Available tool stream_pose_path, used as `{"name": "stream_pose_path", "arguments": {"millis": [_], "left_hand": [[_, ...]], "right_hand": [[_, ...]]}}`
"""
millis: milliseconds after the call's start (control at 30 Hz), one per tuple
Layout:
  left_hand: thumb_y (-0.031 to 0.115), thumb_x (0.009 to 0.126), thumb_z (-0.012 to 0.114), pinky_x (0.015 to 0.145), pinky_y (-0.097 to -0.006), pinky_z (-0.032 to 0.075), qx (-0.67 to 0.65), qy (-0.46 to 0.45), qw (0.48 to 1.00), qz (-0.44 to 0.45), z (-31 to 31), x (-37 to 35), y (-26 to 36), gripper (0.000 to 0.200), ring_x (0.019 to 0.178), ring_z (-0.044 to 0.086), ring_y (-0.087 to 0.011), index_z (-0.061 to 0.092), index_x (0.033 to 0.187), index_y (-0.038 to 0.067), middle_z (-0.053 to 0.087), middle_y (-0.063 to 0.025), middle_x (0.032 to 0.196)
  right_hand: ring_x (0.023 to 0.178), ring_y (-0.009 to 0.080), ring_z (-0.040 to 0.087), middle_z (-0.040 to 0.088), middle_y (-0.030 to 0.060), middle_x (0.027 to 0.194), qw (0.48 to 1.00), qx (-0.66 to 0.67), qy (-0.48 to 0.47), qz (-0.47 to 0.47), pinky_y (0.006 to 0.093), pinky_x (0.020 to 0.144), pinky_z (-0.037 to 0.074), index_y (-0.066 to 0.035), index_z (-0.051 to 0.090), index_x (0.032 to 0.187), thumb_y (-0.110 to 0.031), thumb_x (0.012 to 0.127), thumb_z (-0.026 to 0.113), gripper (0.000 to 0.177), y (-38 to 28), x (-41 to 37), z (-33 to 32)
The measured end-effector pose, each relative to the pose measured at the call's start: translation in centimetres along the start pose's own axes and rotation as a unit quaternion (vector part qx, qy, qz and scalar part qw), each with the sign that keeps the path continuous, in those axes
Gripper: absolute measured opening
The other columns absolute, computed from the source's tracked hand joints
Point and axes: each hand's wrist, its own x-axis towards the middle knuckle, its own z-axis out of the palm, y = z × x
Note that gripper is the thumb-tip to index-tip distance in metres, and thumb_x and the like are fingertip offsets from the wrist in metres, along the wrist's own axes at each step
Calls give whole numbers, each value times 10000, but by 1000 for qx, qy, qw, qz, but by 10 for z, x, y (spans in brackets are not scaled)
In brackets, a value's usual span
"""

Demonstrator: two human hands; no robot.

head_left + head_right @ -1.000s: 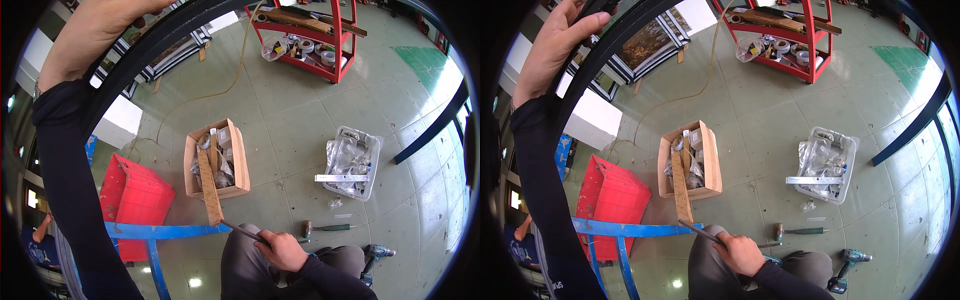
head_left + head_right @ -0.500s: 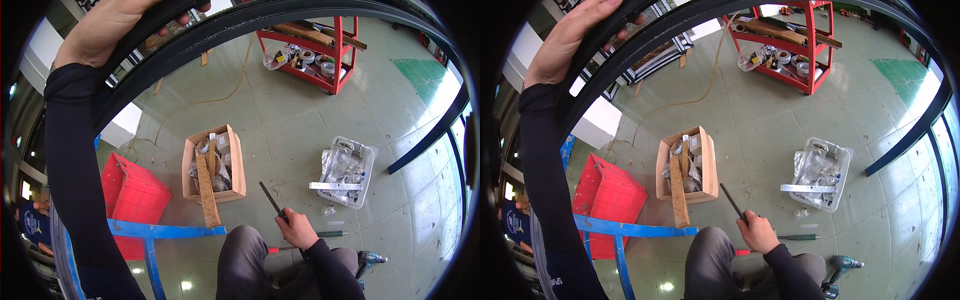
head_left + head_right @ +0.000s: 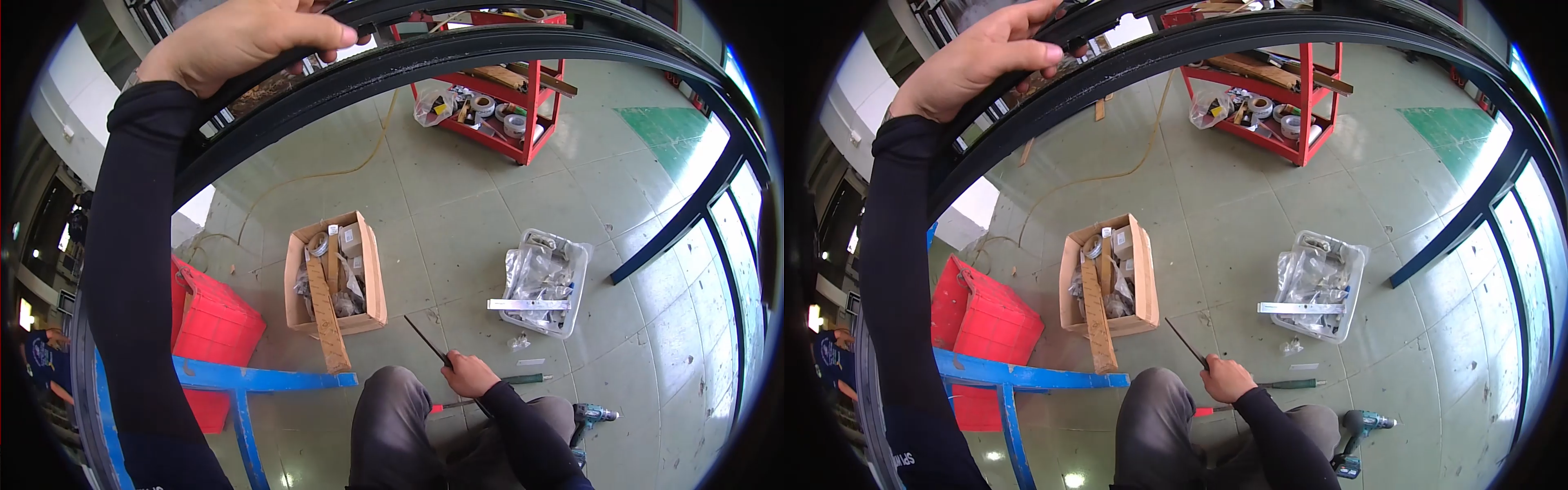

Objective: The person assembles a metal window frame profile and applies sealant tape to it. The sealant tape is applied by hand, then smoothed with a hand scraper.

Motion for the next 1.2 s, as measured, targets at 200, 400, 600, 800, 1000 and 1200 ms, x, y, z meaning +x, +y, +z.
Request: {"name": "stream_pose_path", "arguments": {"millis": [200, 400, 600, 800, 1000, 1200], "left_hand": [[147, 913, 681, 854, -316, 519, 145, 137, 980, -10, 37, -14, 30, 345, 912, 656, -173, 644, 1185, -61, 725, -125, 1006], [110, 915, 722, 795, -287, 537, 191, 240, 951, 26, 68, -22, 34, 313, 843, 662, -136, 651, 1170, -58, 737, -90, 991], [47, 903, 728, 724, -248, 522, 140, 238, 960, 47, 65, -14, 16, 237, 789, 629, -83, 655, 1114, -34, 700, -33, 923], [27, 893, 715, 796, -268, 524, 185, 260, 945, 77, 73, -9, 13, 244, 851, 630, -94, 642, 1117, -34, 697, -40, 966], [16, 882, 709, 824, -274, 532, 125, 236, 962, 50, 64, -7, 12, 271, 873, 645, -106, 636, 1138, -37, 705, -55, 994], [30, 890, 724, 832, -277, 534, 125, 252, 959, 45, 67, -5, 12, 263, 879, 643, -105, 640, 1130, -34, 699, -45, 986]], "right_hand": [[961, 510, 666, 704, 305, 965, 1000, -10, 14, 16, 581, 873, 516, 26, 576, 1067, -261, 963, 580, 306, -4, -1, 2], [936, 499, 676, 707, 299, 926, 1000, -17, -15, 4, 585, 857, 521, 46, 570, 1058, -242, 954, 571, 306, -15, -4, 1], [872, 491, 685, 703, 291, 853, 1000, -22, -16, 8, 581, 812, 533, 56, 559, 1069, -223, 950, 574, 304, -24, -19, -10], [878, 489, 686, 704, 288, 859, 1000, -10, -19, -2, 575, 811, 535, 52, 556, 1072, -230, 943, 596, 313, -13, -17, -11], [908, 491, 681, 705, 287, 887, 1000, -1, -14, -7, 572, 830, 530, 45, 549, 1055, -238, 929, 611, 316, -6, -12, -16], [903, 493, 681, 704, 290, 892, 1000, 8, -1, -9, 571, 828, 531, 44, 546, 1046, -251, 926, 614, 325, 6, -4, -10]]}}
